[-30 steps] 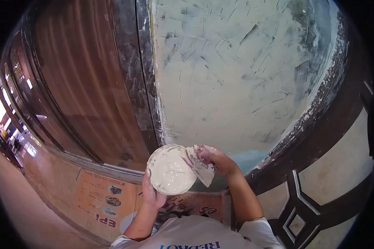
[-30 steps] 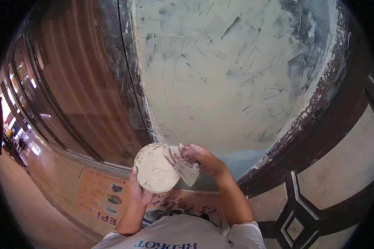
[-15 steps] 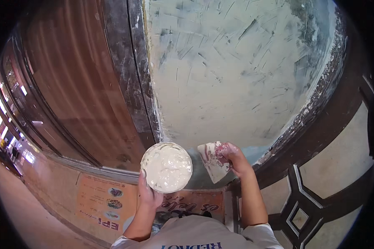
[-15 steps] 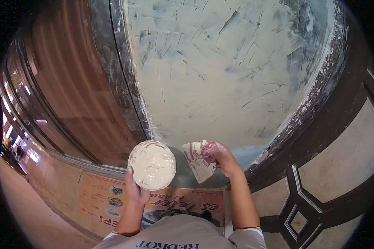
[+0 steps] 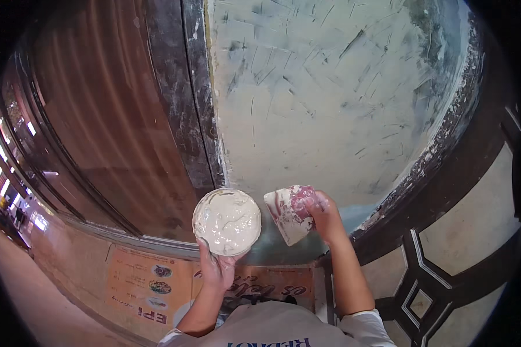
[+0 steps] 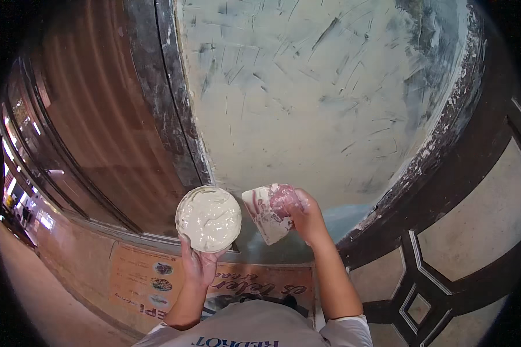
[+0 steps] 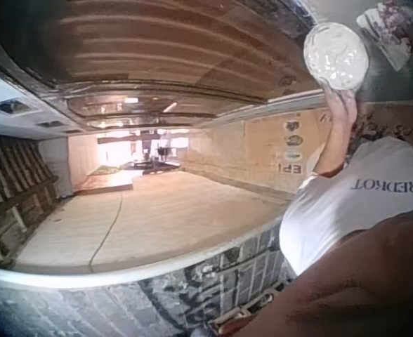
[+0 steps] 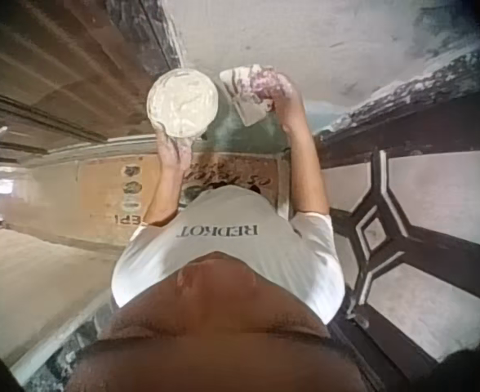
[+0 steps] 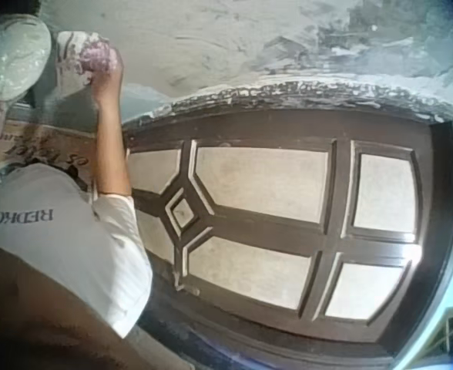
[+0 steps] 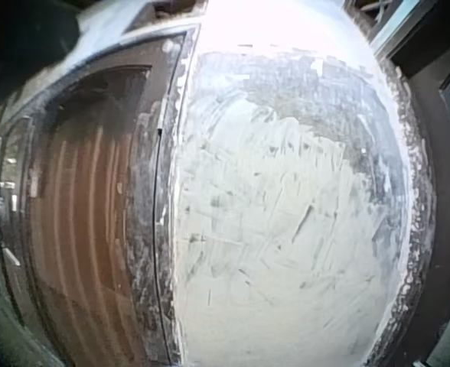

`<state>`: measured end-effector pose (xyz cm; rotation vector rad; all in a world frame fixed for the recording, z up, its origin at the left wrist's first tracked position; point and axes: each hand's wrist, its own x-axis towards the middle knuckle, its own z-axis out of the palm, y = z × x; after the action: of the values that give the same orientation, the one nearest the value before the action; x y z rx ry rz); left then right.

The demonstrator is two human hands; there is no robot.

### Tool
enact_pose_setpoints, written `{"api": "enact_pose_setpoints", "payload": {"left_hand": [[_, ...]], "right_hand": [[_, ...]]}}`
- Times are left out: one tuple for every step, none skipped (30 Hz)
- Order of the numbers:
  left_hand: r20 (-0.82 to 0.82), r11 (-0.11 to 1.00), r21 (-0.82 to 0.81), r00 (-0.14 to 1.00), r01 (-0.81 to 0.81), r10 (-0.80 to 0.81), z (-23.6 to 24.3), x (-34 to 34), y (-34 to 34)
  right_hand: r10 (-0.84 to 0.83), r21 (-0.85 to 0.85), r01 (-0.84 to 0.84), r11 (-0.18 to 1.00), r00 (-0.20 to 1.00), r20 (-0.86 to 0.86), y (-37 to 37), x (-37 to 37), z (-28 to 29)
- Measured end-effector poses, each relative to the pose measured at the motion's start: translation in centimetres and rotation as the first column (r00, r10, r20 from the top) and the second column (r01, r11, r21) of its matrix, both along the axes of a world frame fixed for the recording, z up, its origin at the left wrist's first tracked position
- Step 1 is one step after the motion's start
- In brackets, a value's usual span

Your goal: The person applies plaster to a wall surface using a spreader, repeatedly dipping the spreader into a tub of white plaster held in the other hand.

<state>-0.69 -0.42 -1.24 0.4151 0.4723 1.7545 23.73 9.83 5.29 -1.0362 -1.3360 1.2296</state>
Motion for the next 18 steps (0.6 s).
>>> {"api": "enact_pose_setpoints", "payload": {"left_hand": [[-0.031,0.999,0.024,0.998,0.047,-0.047,0.0,-0.3,-0.1],[-0.060,0.994,0.044,0.993,0.101,-0.098,-0.1,-0.5,-0.2],[-0.049,0.996,0.011,0.995,0.093,-0.092,-0.3,-0.6,-0.2],[-0.047,0.996,0.010,0.995,0.090,-0.089,-0.2,-0.7,-0.2],[-0.057,0.993,0.038,0.992,0.114,-0.112,0.0,-0.9,-0.2],[-0.068,0.988,0.066,0.989,0.138,-0.134,0.1,-1.0,-0.2],[-0.036,0.988,0.083,0.991,0.132,-0.130,0.0,-1.1,-0.2],[-0.035,0.989,0.082,0.992,0.127,-0.124,0.2,-1.1,-0.3],[-0.050,0.993,0.054,0.993,0.106,-0.103,0.4,-1.0,-0.3],[-0.066,0.996,0.027,0.994,0.084,-0.082,0.5,-1.1,-0.4],[-0.062,0.995,0.043,0.995,0.086,-0.084,0.1,-1.4,-0.4],[-0.061,0.995,0.044,0.995,0.087,-0.084,-0.1,-1.4,-0.4],[-0.052,0.996,0.032,0.995,0.088,-0.086,-0.2,-1.5,-0.4],[-0.044,0.996,0.021,0.995,0.089,-0.088,-0.3,-1.5,-0.4],[-0.045,0.998,-0.011,0.997,0.059,-0.059,-0.5,-1.6,-0.5],[-0.044,0.998,-0.012,0.998,0.055,-0.055,-0.4,-1.6,-0.4],[-0.021,0.999,-0.007,0.999,0.037,-0.037,-0.1,-1.4,-0.4],[0.003,1.000,-0.002,1.000,0.020,-0.020,0.0,-1.3,-0.3]], "right_hand": [[0.008,0.001,-0.008,1.000,1.000,-0.001,0.3,-0.2,0.0],[0.069,-0.068,-0.069,0.995,0.998,-0.015,0.7,-0.2,0.0],[0.128,-0.136,-0.132,0.982,0.991,-0.034,0.9,-0.3,0.0],[0.131,-0.137,-0.135,0.981,0.991,-0.033,0.7,-0.6,0.1],[0.172,-0.098,-0.171,0.980,0.985,0.006,0.5,-1.2,0.3],[0.211,-0.059,-0.208,0.976,0.976,0.046,0.3,-1.6,0.3],[0.263,-0.054,-0.262,0.963,0.965,0.008,0.7,-1.6,-0.5],[0.268,-0.056,-0.267,0.962,0.963,0.009,0.7,-1.7,-0.3],[0.295,-0.104,-0.287,0.952,0.953,0.064,0.7,-1.8,0.1],[0.322,-0.153,-0.303,0.940,0.939,0.117,0.7,-2.0,0.5],[0.323,-0.144,-0.306,0.941,0.938,0.123,0.8,-2.3,0.8],[0.323,-0.144,-0.305,0.941,0.938,0.124,0.9,-2.7,0.6],[0.271,-0.077,-0.266,0.961,0.960,0.075,1.2,-3.2,0.2],[0.221,-0.013,-0.221,0.975,0.975,0.023,1.3,-3.4,0.0],[0.256,-0.138,-0.239,0.961,0.959,0.120,0.9,-3.3,1.7],[0.260,-0.140,-0.243,0.960,0.958,0.122,1.1,-3.5,1.4],[0.263,-0.125,-0.252,0.960,0.962,0.078,1.4,-3.6,0.9],[0.266,-0.109,-0.261,0.959,0.963,0.035,1.5,-3.6,0.6]]}}
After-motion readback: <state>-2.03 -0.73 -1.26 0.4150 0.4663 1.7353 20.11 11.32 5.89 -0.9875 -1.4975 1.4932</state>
